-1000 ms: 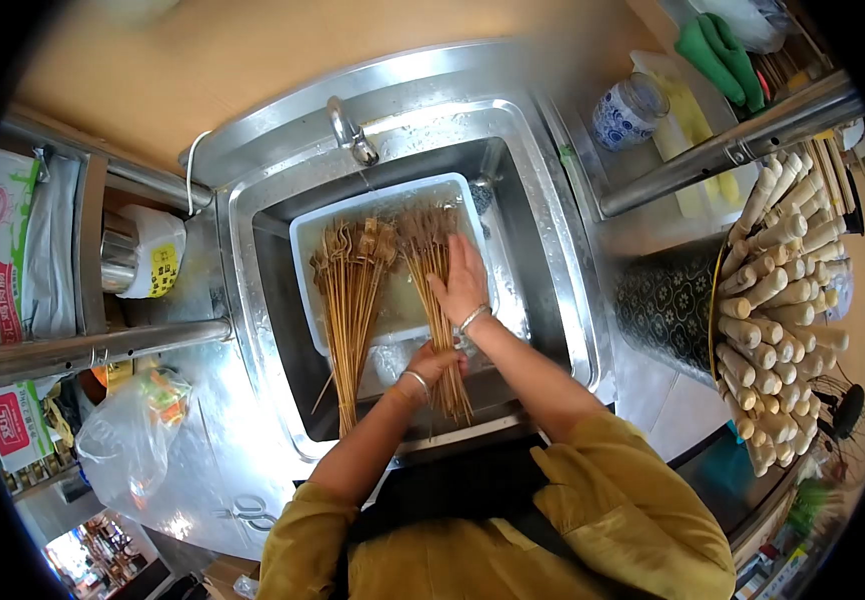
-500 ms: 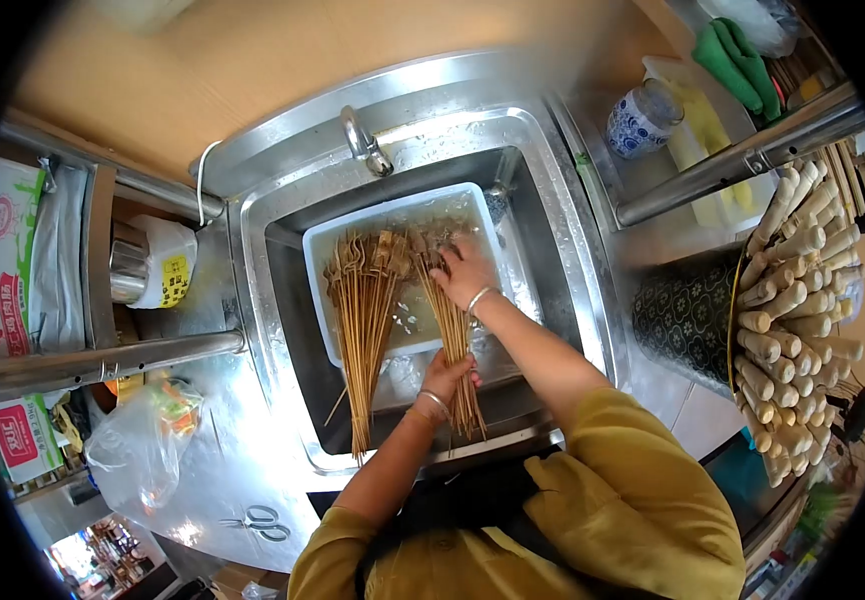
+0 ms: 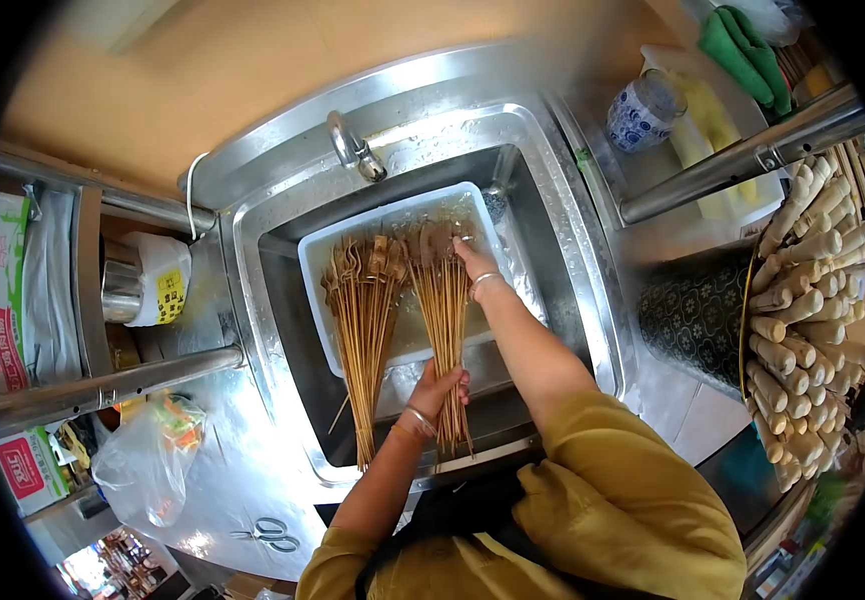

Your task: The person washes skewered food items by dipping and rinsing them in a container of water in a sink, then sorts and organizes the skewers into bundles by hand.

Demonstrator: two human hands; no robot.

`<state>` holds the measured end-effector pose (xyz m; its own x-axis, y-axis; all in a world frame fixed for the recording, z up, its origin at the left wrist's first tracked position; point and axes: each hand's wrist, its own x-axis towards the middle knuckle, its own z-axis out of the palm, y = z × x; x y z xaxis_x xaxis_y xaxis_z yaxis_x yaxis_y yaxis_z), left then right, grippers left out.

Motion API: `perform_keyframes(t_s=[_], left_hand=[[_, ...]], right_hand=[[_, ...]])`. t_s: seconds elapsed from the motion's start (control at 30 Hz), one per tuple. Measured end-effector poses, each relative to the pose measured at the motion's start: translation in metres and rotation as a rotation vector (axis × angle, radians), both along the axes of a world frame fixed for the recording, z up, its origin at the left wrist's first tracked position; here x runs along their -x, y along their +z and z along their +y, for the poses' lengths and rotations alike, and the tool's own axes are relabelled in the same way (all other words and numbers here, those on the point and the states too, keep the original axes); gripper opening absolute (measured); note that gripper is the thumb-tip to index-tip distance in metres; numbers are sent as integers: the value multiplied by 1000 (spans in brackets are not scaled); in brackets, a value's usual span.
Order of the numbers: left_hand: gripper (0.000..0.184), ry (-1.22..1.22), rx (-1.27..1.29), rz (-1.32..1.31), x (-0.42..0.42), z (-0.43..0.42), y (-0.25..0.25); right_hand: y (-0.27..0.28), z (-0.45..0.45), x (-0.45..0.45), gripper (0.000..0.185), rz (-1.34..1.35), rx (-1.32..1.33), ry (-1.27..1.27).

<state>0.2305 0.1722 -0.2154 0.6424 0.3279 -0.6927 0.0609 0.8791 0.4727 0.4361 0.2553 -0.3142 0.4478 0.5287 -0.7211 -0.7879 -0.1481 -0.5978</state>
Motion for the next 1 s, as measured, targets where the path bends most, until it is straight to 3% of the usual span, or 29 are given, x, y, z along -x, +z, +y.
perform_keyframes(t_s=[0.1,0.23,0.3,0.37,0.4,0.5,0.53,0.57,0.63,0.7,0.77,0.8,0.9,1.0], left_hand=[[22,83,86,-36,3,-2,4],[24,83,72,-30,7,-2,-1],[25,58,38,-42,9,-1,-3],[19,106,119,-105,10,-3,0],[17,115,142,-130,10,-2,6],[18,124,166,-198,14,-3,-2],[17,127,168,-196,14,-2,-3],[17,125,168,-196,13,-2,-5],[15,135,161,-176,14,-2,-6],[14,119,150,-134,12,-1,-3],[14,104,138,-99,11,0,-3],[14,112,190,-156,14,0,-7],[19,131,306,-260,21,0,-13],[18,116,534,-584,30,4,-23]], right_hand=[[4,-7,-2,40,206,-26,-30],[14,8,-2,32,2,50,174],[30,5,5,35,12,32,130],[52,1,16,38,-259,107,-63],[46,-3,16,40,-413,98,31],[26,4,18,39,-629,-3,-28],[17,9,6,40,-440,54,129],[7,12,2,40,-441,54,127],[2,13,1,38,-131,134,138],[-3,0,19,35,-237,216,148],[-4,-17,26,47,94,6,-19],[7,-28,28,26,52,48,49],[43,-55,48,21,-24,94,58],[60,-64,48,17,-15,33,126]])
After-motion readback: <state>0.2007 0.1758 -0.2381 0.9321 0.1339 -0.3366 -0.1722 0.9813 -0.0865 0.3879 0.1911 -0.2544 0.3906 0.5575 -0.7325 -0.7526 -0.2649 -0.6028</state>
